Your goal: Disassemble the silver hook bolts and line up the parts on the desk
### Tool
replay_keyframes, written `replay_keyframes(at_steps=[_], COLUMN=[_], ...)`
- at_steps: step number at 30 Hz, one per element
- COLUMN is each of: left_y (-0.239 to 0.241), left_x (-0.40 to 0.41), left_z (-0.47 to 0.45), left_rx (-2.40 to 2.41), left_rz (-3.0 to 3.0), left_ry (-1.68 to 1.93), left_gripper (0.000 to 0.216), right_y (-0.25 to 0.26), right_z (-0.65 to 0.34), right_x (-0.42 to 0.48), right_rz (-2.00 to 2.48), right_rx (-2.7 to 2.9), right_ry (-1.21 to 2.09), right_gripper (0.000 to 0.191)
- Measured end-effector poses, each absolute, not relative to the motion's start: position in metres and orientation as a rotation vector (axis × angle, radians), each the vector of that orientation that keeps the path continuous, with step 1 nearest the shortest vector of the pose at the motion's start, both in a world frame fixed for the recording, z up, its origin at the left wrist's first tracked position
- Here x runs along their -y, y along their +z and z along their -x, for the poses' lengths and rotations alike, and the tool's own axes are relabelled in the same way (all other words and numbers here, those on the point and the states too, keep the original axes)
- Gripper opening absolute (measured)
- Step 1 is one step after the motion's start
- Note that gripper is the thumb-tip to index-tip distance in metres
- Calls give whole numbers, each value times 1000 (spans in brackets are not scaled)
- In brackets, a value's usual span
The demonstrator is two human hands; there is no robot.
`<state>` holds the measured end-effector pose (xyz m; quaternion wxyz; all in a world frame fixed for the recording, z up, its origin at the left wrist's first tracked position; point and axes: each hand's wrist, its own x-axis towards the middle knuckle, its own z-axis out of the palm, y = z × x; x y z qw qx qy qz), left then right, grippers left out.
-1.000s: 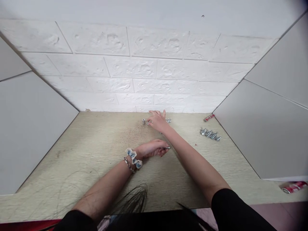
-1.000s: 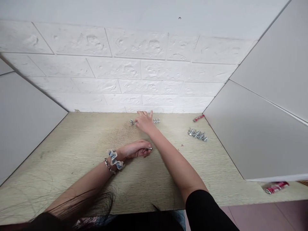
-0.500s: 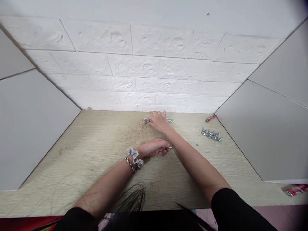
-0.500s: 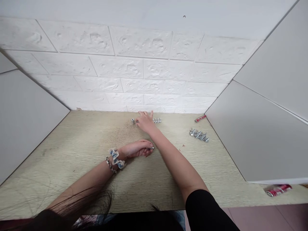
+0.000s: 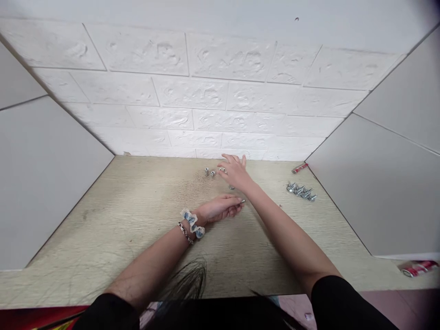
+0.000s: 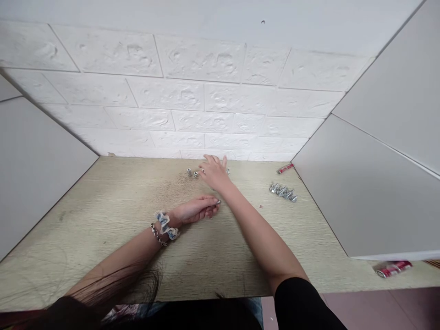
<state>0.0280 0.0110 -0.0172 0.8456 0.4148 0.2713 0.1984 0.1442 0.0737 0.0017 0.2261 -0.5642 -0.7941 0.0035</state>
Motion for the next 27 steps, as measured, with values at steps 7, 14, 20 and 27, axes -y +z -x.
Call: replay_keyframes(at_steps=[7,14,20,27], left_y=[-17,-20,-23,-22], left_x=[-19,-23,-24,-26], left_z=[-28,-26,-27,-26], left_rx=[-631,-624,-635,-640], left_rz=[-642,-559,-526,-479], left_ry=[709,763,800,832], left_gripper=[8,15,17,28], right_y=[-1,-16,-24,-27], right_z=[-168,-168,-171,-173], right_x=[-24,-2,-3,-4], right_rz=[1354,1350,1359,1286], right_rx=[1813,1828,1913,2047], right_ry=[-1,-36,-40,14], right_gripper=[22,17,17,21])
